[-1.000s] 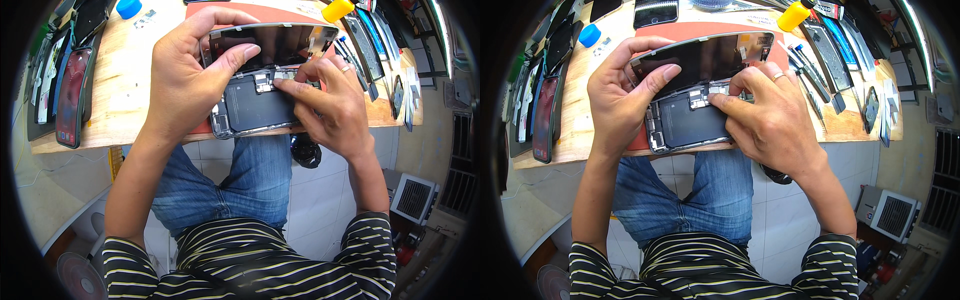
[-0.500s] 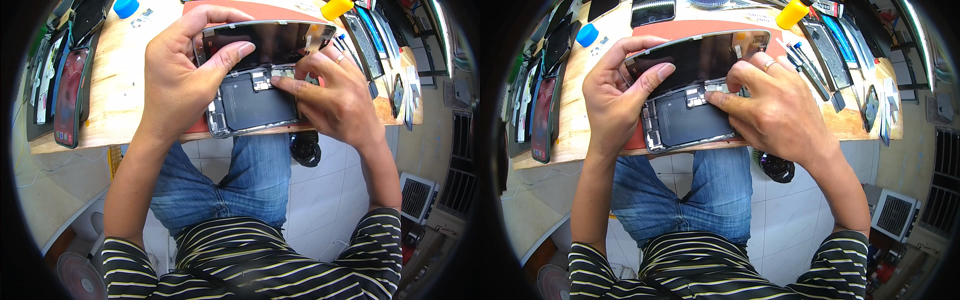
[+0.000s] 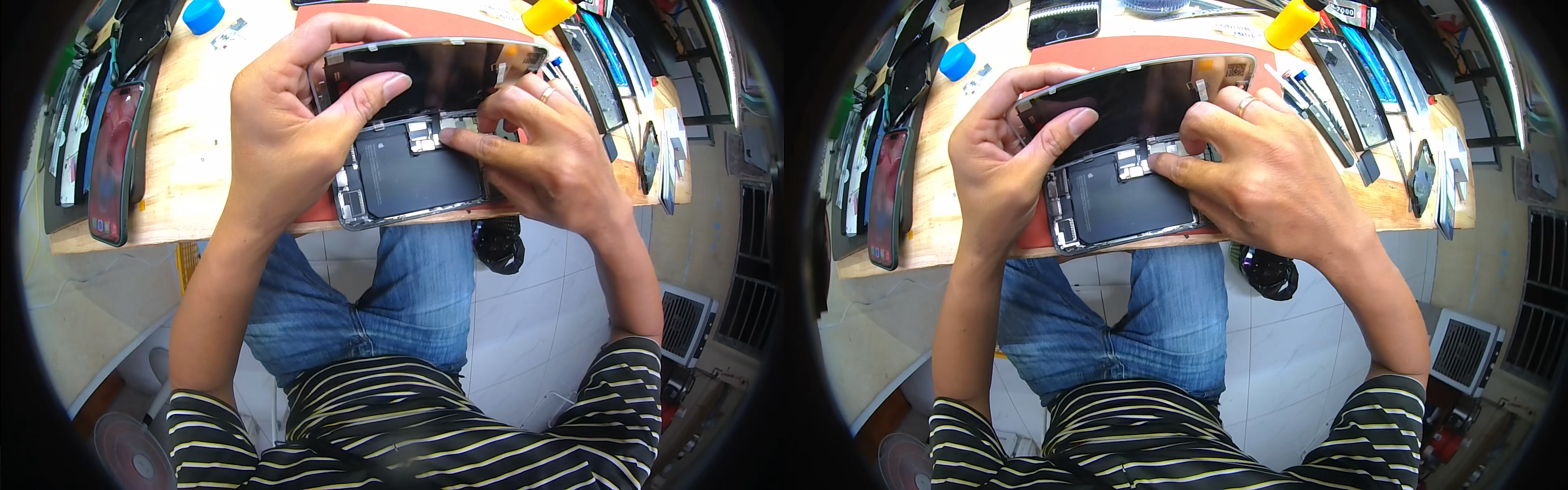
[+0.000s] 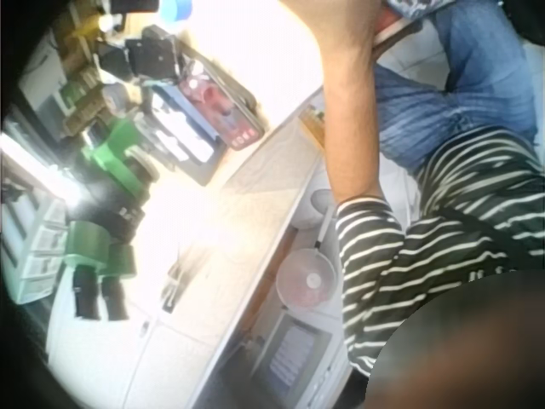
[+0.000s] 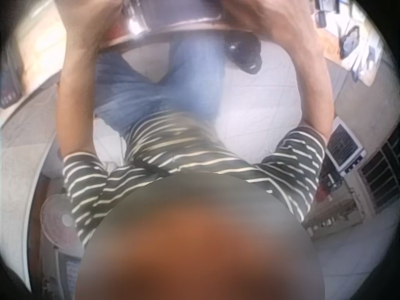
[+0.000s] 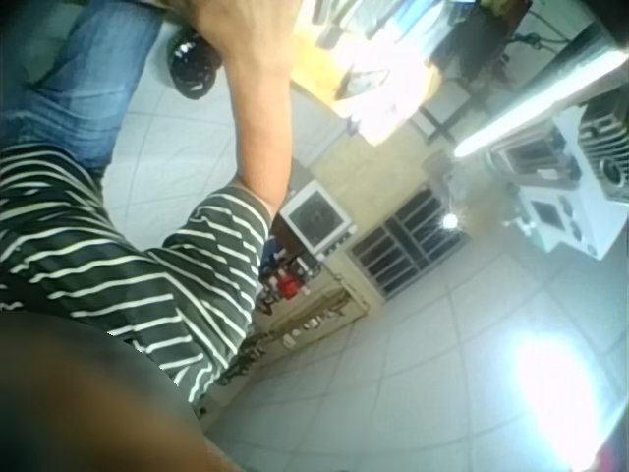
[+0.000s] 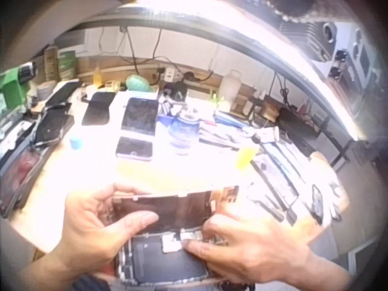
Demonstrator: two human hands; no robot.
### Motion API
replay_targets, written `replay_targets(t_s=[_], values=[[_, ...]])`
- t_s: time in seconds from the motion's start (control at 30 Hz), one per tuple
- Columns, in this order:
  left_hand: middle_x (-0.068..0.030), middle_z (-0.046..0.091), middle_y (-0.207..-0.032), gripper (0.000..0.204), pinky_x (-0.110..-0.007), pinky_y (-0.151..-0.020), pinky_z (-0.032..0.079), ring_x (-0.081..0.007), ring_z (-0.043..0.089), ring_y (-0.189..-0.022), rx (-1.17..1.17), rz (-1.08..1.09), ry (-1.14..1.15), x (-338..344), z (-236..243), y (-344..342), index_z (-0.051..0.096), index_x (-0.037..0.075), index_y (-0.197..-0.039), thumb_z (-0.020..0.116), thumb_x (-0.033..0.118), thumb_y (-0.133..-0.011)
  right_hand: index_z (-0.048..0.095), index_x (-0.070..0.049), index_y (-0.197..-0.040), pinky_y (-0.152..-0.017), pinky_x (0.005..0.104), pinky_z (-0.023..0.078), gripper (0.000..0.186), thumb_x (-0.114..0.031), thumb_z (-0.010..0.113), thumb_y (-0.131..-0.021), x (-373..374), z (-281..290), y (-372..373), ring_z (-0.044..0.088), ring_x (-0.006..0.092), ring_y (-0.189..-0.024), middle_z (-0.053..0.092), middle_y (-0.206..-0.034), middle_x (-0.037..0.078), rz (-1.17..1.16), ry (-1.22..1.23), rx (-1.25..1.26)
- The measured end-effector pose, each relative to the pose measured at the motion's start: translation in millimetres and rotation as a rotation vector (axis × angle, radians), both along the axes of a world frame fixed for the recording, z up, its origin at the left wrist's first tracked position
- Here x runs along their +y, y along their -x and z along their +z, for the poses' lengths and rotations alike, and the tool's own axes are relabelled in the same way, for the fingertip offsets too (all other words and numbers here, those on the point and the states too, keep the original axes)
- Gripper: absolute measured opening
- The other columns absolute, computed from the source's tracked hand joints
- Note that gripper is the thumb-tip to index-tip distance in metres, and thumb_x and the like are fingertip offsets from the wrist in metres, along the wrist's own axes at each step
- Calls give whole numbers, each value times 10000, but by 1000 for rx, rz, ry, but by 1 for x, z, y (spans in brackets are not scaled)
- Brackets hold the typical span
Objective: The person disassembles a smartphone, removes the battery, and replaces it with a new one. They then reassemble the phone, connect internal components, and test the device by turning it on and using the dialer.
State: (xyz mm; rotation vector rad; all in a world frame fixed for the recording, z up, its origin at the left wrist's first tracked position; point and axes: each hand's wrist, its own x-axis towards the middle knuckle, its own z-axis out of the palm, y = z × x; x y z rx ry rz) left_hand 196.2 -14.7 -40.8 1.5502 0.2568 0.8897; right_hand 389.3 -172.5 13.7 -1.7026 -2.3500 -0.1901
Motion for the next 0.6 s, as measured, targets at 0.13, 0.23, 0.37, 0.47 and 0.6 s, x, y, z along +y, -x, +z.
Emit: replay_targets(t_s=[0.13,0.23,0.37,0.47,0.6], values=[[-119,712,-1134,326,-268,-934,538,-153,684,-1033,-4,20,3,-2,-1,1,631,-62,-1232,738,-62,-924,773,-113,-1027,-743,379,508,330,-153,788,-700,0,2,-1,606,247,-863,584,-905,46,26,-8,14],[-106,706,-1112,284,-286,-931,560,-156,689,-1037,1,95,108,-7,6,6,638,-55,-1170,727,-92,-903,786,-125,-1135,-723,374,512,436,-6,744,-718,-8,4,3,634,249,-796,650,-918,54,-59,-134,234],[-179,693,-1169,501,-336,-955,564,-217,696,-1085,-27,-9,571,-20,27,32,479,5,-1250,746,-106,-842,780,-7,-1073,-701,285,494,225,28,719,-859,-48,8,12,626,149,-765,691,-875,80,-440,-241,772],[-243,686,-1224,788,-378,-1001,559,-257,703,-1119,24,-140,767,-50,29,57,317,-3,-1432,756,-144,-793,760,44,-1063,-691,246,500,164,14,705,-912,-74,1,13,640,108,-770,709,-906,76,-587,-286,1029],[-204,685,-1281,809,-378,-1034,538,-241,684,-1167,116,-270,884,-84,11,71,406,-58,-1490,784,-151,-782,755,43,-1080,-717,221,488,158,-6,714,-935,-101,-10,20,630,78,-799,708,-924,54,-723,-258,1324]])
